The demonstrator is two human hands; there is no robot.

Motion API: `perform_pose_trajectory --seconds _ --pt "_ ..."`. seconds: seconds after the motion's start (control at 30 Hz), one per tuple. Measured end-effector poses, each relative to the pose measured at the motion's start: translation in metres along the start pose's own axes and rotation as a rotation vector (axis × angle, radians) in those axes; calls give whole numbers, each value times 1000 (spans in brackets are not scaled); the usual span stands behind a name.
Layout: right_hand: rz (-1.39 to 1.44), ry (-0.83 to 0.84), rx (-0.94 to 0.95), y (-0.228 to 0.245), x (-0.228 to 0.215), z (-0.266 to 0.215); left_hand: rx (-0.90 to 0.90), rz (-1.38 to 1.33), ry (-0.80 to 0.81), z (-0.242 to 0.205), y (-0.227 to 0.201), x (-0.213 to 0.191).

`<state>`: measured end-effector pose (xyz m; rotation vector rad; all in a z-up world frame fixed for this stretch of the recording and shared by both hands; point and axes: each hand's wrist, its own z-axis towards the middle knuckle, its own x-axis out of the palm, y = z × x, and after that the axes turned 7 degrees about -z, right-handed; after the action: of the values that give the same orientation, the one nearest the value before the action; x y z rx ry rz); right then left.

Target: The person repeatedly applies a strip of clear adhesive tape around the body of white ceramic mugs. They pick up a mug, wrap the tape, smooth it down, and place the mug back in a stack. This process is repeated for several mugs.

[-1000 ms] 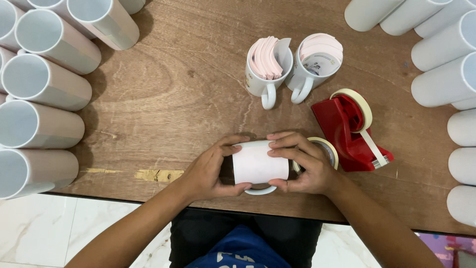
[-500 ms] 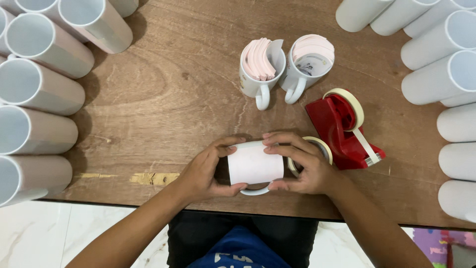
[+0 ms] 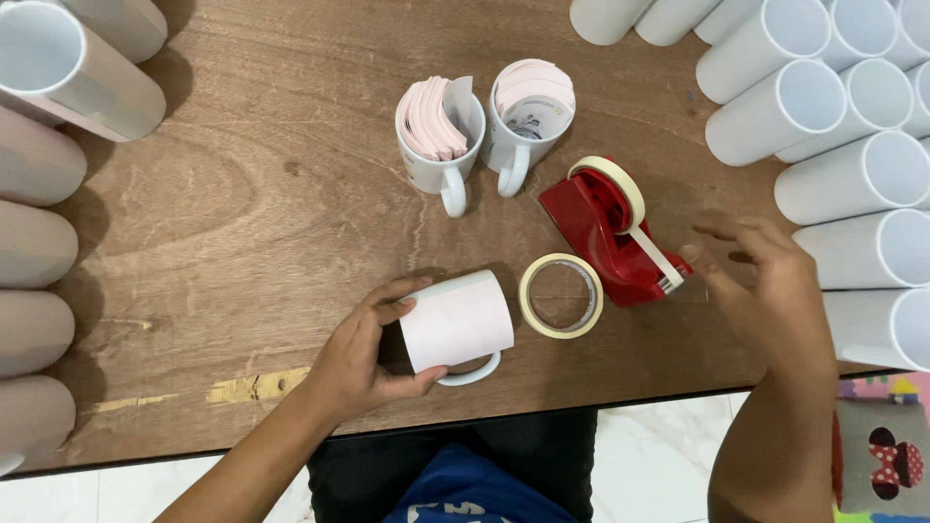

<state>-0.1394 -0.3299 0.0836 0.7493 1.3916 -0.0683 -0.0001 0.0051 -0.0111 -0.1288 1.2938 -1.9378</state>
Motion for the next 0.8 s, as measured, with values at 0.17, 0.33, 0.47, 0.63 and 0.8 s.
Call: perform_pose_trajectory --seconds 0.17,0.33,0.47,0.63,0.8 --pt "107 213 168 9 4 9 5 -1 6 -1 0 0" --pt "139 260 241 5 4 11 14 8 7 -1 1 0" --pt "33 191 224 20 -4 0 40 20 -10 -1 3 1" --pt "-17 149 304 21 -8 -13 27 22 -6 -2 4 1" --pt "94 58 200 9 -1 -25 43 10 -12 -2 6 1"
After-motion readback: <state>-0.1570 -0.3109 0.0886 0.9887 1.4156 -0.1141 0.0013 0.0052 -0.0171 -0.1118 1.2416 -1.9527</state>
